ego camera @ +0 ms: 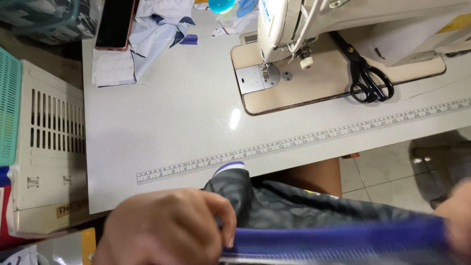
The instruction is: Using scissors to trim excess fabric and loose threads from the neckline of a sports jersey at a sewing workstation.
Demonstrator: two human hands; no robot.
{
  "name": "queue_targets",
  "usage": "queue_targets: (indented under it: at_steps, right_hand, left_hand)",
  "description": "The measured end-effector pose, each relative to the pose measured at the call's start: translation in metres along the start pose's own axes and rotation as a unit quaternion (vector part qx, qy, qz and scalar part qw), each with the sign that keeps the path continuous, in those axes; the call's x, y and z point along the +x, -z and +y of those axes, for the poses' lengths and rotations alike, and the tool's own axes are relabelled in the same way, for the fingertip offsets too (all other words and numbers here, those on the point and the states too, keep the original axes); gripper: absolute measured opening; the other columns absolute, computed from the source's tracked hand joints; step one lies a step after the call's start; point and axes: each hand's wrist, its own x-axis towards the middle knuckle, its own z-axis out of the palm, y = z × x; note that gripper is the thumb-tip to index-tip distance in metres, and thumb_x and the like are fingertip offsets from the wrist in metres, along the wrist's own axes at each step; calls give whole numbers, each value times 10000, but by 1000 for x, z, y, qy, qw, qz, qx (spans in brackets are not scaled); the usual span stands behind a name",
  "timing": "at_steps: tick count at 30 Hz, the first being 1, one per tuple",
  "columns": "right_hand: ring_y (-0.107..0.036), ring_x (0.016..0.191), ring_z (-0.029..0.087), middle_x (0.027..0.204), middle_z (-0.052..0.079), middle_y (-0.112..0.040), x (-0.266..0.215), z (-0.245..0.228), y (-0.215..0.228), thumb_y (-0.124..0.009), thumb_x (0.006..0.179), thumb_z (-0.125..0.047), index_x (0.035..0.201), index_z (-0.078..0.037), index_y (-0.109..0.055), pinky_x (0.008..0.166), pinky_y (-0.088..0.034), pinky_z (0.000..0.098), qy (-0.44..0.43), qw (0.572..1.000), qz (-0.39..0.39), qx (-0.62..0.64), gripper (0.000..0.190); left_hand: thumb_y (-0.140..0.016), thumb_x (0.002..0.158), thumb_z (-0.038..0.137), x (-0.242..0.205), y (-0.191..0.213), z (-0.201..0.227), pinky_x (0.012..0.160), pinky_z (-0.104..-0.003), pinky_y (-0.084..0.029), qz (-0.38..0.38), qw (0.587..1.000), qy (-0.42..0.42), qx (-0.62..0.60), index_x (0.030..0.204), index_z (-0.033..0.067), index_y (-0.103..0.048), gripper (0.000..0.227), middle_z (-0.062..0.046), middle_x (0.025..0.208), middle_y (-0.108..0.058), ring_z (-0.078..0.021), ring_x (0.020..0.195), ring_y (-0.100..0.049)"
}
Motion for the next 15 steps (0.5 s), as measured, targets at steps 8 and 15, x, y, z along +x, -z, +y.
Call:
queue_targets:
  at_steps: [8, 15]
  right_hand:
    - [-629, 765, 126, 933, -60, -711, -104, -233, 29, -596, 836, -304, 1034, -138, -649, 930, -413, 399, 744, 600, 160, -245, 264]
    - [-608, 842, 198, 898, -27, -653, -50, -250, -5, -547, 853, -180, 937, -154, -634, 854, -409, 364, 618, 750, 108, -208, 124]
  left_hand:
    - [-719, 806, 249, -25, 26, -24, 991, -574, -299, 46, 839, 231, 491, 770, 133, -601, 169, 41, 651, -598, -154, 582, -601]
    - [-598, 868, 163, -42, 40, -72, 1052, -641, -189, 54, 750, 276, 598, 740, 142, -532, 146, 29, 688, -532, -171, 720, -564]
